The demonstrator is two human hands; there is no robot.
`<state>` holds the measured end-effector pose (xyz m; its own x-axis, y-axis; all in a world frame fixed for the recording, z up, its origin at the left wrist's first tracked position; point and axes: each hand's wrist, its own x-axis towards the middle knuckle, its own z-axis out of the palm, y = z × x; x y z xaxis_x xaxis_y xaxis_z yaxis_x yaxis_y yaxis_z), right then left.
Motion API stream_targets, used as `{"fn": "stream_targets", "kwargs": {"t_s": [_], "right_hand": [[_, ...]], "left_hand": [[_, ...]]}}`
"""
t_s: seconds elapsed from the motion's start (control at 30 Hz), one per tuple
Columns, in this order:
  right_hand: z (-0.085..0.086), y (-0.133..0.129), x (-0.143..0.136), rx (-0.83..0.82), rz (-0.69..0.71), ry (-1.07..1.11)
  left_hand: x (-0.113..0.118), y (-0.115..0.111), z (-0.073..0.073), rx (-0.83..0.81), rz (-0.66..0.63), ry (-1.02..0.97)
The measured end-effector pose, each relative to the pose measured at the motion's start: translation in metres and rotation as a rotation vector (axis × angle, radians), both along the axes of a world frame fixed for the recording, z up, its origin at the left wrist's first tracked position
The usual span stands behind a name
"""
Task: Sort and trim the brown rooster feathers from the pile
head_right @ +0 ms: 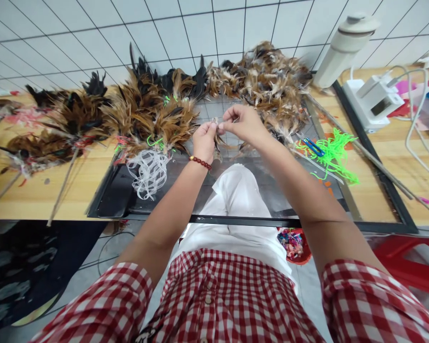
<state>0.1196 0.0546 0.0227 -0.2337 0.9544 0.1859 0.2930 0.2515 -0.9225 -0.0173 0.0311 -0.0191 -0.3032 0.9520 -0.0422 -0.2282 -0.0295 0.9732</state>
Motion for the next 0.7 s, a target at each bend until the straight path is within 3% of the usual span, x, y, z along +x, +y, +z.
{"fn": "stream_targets", "kwargs": {"t_s": [0.2, 0.33, 0.47, 0.6, 0.7], "right_hand": [[-0.003, 0.003, 0.001, 0.013, 0.054, 0.090], [0.002, 0.006, 0.010, 0.073, 0.093, -0.026], [0.017, 0.008, 0.026, 0.267, 0.044, -0.382], [0.023, -0.008, 0.018, 0.202, 0.326, -0.840], [0.019, -0.017, 0.005, 0.166, 0.342, -1.078]], "left_hand": [[0.003, -0.009, 0.008, 0.041, -0.160, 0.071], [0.000, -0.013, 0.014, 0.024, -0.297, 0.069], [-0.006, -0.008, 0.017, -0.009, -0.130, 0.020], [-0.010, -0.003, 0.018, -0.065, 0.015, -0.055], [-0.013, -0.001, 0.017, -0.076, 0.055, -0.090]]}}
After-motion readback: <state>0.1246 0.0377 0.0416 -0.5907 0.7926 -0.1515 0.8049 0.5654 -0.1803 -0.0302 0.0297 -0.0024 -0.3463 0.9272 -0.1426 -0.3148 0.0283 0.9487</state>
